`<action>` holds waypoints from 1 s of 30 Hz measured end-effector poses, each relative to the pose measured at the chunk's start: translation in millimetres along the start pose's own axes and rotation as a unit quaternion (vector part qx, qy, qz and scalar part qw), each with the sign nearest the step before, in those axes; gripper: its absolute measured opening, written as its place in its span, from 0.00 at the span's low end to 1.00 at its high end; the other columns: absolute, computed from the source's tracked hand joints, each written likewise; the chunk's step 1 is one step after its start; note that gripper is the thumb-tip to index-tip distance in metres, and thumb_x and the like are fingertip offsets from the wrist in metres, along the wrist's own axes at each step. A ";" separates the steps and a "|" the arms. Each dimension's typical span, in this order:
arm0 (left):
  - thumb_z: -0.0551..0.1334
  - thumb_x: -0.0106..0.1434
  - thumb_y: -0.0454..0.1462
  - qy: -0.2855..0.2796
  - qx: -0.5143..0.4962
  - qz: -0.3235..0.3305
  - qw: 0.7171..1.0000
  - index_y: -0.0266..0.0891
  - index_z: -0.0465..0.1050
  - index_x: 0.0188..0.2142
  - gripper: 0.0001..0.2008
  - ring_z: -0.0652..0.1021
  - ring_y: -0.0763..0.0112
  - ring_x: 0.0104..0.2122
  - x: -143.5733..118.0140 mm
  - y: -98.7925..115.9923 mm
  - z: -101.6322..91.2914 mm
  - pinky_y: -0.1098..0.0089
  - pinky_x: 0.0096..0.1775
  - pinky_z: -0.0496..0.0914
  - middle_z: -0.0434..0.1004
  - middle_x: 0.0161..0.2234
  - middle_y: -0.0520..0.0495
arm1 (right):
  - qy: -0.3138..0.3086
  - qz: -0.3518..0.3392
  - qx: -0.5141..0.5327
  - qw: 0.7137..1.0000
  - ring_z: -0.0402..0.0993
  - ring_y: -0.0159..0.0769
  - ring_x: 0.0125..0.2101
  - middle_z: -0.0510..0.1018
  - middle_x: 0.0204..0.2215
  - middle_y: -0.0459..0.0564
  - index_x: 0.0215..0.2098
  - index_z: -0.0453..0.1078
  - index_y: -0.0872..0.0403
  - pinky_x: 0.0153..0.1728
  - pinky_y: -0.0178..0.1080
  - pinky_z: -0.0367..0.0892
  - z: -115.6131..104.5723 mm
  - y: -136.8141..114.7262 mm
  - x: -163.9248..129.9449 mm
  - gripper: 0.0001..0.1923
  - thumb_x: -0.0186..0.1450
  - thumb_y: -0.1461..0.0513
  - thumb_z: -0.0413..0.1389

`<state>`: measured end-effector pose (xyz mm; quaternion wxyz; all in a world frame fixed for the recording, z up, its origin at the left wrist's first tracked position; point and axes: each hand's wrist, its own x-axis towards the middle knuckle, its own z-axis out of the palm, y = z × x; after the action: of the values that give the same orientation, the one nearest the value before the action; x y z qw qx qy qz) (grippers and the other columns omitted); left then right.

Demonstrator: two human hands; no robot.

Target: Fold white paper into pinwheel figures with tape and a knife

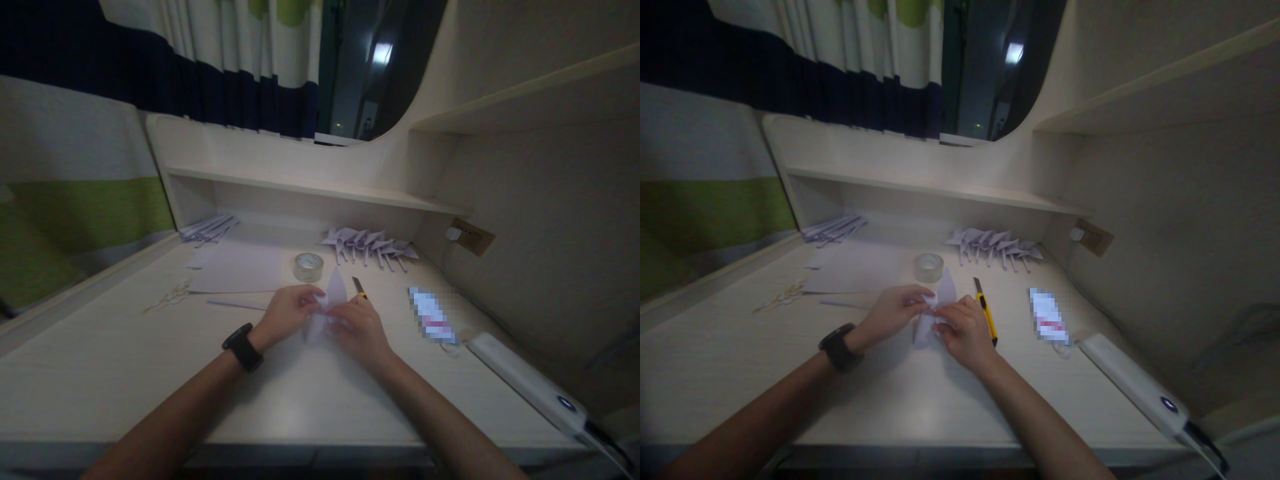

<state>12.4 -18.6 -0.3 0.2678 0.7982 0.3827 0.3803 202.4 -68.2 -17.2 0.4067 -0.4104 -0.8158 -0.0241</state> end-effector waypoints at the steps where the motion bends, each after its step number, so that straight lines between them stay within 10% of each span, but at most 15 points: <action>1: 0.62 0.56 0.34 0.000 -0.001 -0.001 1.000 0.43 0.77 0.40 0.11 0.78 0.68 0.32 0.1 0.3 -0.2 0.70 0.37 0.69 0.80 0.33 0.51 | -0.002 0.002 0.000 1.000 0.68 0.39 0.32 0.80 0.33 0.48 0.38 0.74 0.49 0.35 0.43 0.64 0.2 0.4 -0.1 0.09 0.58 0.62 0.61; 30: 0.67 0.53 0.38 -0.024 -0.156 -0.050 0.986 0.39 0.68 0.44 0.19 0.78 0.68 0.27 -1.3 5.0 1.3 0.73 0.28 0.66 0.78 0.26 0.51 | 0.033 0.122 0.130 0.983 0.70 0.39 0.35 0.78 0.35 0.47 0.38 0.74 0.48 0.34 0.39 0.63 1.0 0.5 1.9 0.18 0.49 0.60 0.68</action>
<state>15.0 -22.6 2.0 0.4170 0.7354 0.3516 0.4020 201.5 -66.3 -16.8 0.4828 -0.4495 -0.7422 0.1185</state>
